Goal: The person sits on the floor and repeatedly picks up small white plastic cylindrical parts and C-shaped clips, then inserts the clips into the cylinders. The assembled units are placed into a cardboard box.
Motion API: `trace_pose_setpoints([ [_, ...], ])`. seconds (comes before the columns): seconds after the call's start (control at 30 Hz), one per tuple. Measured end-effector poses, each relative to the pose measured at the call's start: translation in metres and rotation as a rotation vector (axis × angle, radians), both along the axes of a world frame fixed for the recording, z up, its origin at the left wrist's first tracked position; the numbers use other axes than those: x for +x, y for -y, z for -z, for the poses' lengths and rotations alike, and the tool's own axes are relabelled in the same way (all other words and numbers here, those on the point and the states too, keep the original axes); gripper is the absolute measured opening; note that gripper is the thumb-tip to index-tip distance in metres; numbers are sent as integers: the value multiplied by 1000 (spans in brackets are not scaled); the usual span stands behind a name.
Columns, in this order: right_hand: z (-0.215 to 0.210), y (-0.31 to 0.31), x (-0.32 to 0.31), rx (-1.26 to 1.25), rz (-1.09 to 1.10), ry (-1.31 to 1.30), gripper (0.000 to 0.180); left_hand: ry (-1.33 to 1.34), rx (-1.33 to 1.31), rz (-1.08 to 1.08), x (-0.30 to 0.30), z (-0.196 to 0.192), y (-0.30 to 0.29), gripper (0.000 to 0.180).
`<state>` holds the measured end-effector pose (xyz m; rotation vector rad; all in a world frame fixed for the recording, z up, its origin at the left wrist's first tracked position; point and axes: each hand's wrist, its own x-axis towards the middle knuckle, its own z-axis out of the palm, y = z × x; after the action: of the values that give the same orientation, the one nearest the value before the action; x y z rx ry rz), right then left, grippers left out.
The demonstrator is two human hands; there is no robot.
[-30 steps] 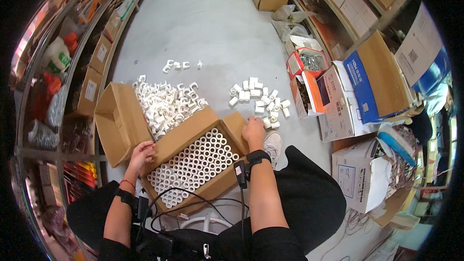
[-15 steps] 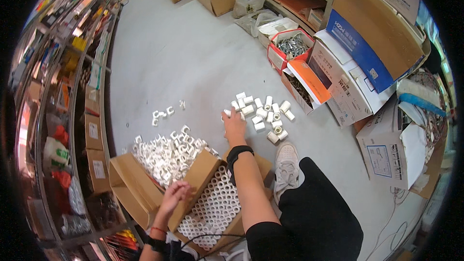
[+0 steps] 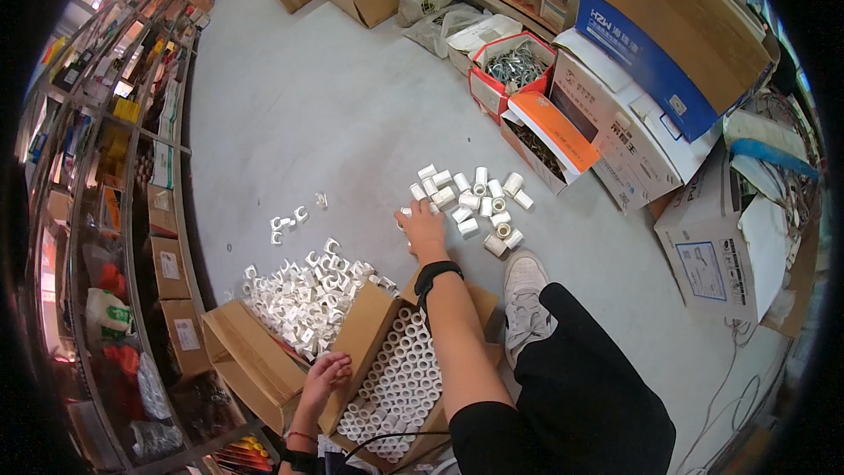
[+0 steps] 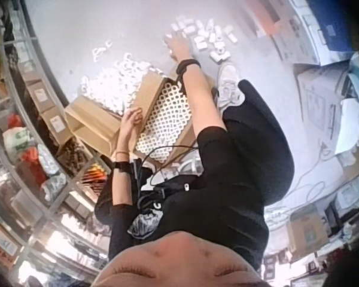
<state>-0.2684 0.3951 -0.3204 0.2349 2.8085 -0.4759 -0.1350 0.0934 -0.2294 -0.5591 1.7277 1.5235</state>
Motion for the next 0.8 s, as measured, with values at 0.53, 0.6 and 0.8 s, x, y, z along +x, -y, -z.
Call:
trace_pose_setpoints([
  [0.53,9,2,9,89,-135,-6,58,46,18,-12,4,6,1,21],
  [0.6,10,2,9,110,-149,-16,58,50,18,-24,3,4,-1,21],
  [0.8,12,-6,16,96,-221,-17,68,58,-18,-34,2,1,-8,20],
])
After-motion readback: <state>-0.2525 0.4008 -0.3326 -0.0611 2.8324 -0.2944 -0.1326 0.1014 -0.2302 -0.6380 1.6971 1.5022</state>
